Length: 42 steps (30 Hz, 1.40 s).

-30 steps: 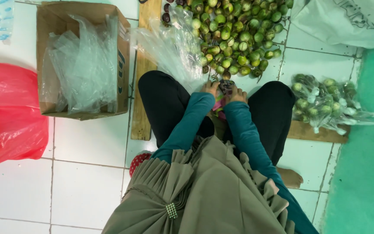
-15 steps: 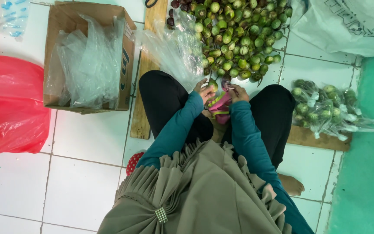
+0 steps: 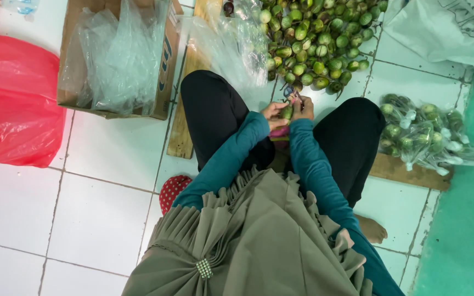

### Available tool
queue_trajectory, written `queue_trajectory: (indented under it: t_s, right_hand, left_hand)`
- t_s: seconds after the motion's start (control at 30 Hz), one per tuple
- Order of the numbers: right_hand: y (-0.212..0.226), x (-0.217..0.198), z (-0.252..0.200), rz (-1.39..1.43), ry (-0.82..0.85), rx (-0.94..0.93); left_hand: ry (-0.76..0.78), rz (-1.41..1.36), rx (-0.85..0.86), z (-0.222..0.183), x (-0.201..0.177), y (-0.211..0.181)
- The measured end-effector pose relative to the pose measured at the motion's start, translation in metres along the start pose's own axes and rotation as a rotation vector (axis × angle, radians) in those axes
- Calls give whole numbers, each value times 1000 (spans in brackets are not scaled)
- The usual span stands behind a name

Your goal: Packaging individual fruits into small plastic bags while sitting on the floor

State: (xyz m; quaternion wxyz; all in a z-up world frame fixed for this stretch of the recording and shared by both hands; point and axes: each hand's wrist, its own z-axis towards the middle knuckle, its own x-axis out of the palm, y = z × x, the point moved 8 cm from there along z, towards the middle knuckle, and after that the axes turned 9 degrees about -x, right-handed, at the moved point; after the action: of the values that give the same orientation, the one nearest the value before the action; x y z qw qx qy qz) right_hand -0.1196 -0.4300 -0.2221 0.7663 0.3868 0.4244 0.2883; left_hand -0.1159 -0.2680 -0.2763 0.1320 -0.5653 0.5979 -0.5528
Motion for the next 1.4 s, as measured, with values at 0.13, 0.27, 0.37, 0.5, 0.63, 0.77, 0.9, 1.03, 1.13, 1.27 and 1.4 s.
queue_trajectory:
  t_s: [0.13,0.27,0.37,0.5,0.63,0.77,0.9,1.03,1.13,1.27,1.4]
  right_hand:
    - [104,-9,-10,44,35,-156]
    - [90,-7,-15,41,63,-108]
    - [25,-4,-2,68,33,95]
    - [-65,-18,-1,191,-125,333]
    - [36,-36,-1,146,-90,232]
    - [97,-10,-18,-33,56,-22]
    - [89,-10,-1,-95,81,194]
    - [116,-12,-7,-99,96,28]
    - [126,-10,-14,-71,130,-1]
    - [66,-13,-11,-124,105,308]
    - [109,-10,-22,-123,105,272]
  left_hand:
    - [-207,34,11,12,-28,24]
    - [-318,-702,-121,10,-31,55]
    - [-190,-49,73,-3,-10,10]
    - [-324,8,107,-42,-3,-56]
    - [-348,93,106,-31,-11,-44]
    - [-320,-651,-241,-7,-30,31]
    - [-237,-86,-191,-7,-21,0]
    - [-247,14,-73,-9,-31,-5]
    - [-256,-842,-256,-13,-34,22]
    - [-133,-99,-162,-23,-5,-6]
    - [-152,-437,-278,-7,-34,30]
